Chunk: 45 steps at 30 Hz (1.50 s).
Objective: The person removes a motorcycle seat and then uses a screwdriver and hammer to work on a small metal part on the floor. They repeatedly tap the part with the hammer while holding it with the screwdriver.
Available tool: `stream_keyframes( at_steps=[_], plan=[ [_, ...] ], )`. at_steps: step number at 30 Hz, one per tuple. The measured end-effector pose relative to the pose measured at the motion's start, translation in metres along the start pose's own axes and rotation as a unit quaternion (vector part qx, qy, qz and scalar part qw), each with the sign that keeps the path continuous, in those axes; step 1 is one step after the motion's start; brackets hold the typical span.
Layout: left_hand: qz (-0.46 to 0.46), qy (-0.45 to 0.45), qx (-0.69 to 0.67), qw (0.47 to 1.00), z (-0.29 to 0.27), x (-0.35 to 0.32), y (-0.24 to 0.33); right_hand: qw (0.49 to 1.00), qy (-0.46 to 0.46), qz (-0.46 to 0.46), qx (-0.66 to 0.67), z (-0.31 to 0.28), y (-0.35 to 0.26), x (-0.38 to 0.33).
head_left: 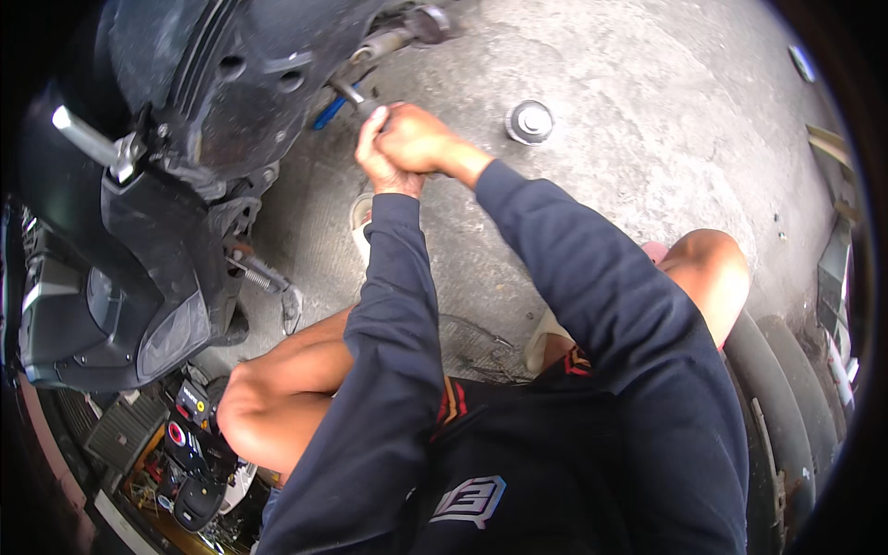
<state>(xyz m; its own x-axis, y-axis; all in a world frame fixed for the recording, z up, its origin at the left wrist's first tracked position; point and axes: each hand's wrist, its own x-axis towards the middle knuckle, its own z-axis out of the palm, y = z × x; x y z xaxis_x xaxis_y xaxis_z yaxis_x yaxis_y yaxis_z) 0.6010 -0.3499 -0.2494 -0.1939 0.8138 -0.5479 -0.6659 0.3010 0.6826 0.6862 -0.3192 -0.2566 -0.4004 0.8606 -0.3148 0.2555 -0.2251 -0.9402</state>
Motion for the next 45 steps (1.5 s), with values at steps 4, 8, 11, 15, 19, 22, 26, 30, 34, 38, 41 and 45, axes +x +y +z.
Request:
stream_keyframes(
  at_steps=[4,8,11,15,19,22,26,30,34,38,41,45],
  plan=[
    [-0.092,0.122,0.456,0.877,0.010,-0.021,0.069,0.823,-0.116,0.130,0.540,0.039,-0.014,-0.022],
    [-0.083,0.129,0.647,0.747,0.019,-0.022,0.088,0.689,-0.098,0.147,0.703,0.065,-0.023,-0.032],
    [-0.001,0.113,0.306,0.945,0.014,-0.023,0.047,0.903,-0.038,0.103,0.417,0.042,-0.020,-0.019],
    [-0.009,-0.111,-0.157,0.981,0.011,-0.009,-0.021,0.987,0.043,0.102,-0.116,-0.004,-0.017,-0.003],
    [-0.014,0.001,-0.039,0.999,0.007,-0.009,0.002,0.997,-0.023,0.065,0.014,-0.007,-0.020,-0.017],
    [-0.102,0.110,0.375,0.915,0.003,-0.027,0.061,0.827,-0.039,0.168,0.535,0.031,-0.024,-0.034],
    [-0.045,0.135,0.577,0.804,0.004,-0.031,0.081,0.752,-0.092,0.087,0.647,0.062,-0.016,-0.032],
    [0.024,0.096,0.110,0.989,-0.002,-0.013,0.012,0.987,-0.006,0.055,0.149,0.025,0.003,-0.016],
    [-0.004,-0.014,-0.128,0.992,-0.001,0.002,-0.033,0.995,-0.001,0.072,-0.062,-0.014,-0.005,-0.010],
    [-0.017,0.057,0.074,0.995,0.003,-0.017,0.018,0.981,-0.082,0.085,0.157,0.005,-0.022,-0.025],
    [-0.039,0.133,0.516,0.845,0.005,-0.034,0.075,0.713,-0.084,0.176,0.673,0.050,-0.029,-0.038],
    [-0.038,0.136,0.577,0.805,0.010,-0.031,0.080,0.691,-0.110,0.107,0.706,0.062,-0.023,-0.038]
  ],
)
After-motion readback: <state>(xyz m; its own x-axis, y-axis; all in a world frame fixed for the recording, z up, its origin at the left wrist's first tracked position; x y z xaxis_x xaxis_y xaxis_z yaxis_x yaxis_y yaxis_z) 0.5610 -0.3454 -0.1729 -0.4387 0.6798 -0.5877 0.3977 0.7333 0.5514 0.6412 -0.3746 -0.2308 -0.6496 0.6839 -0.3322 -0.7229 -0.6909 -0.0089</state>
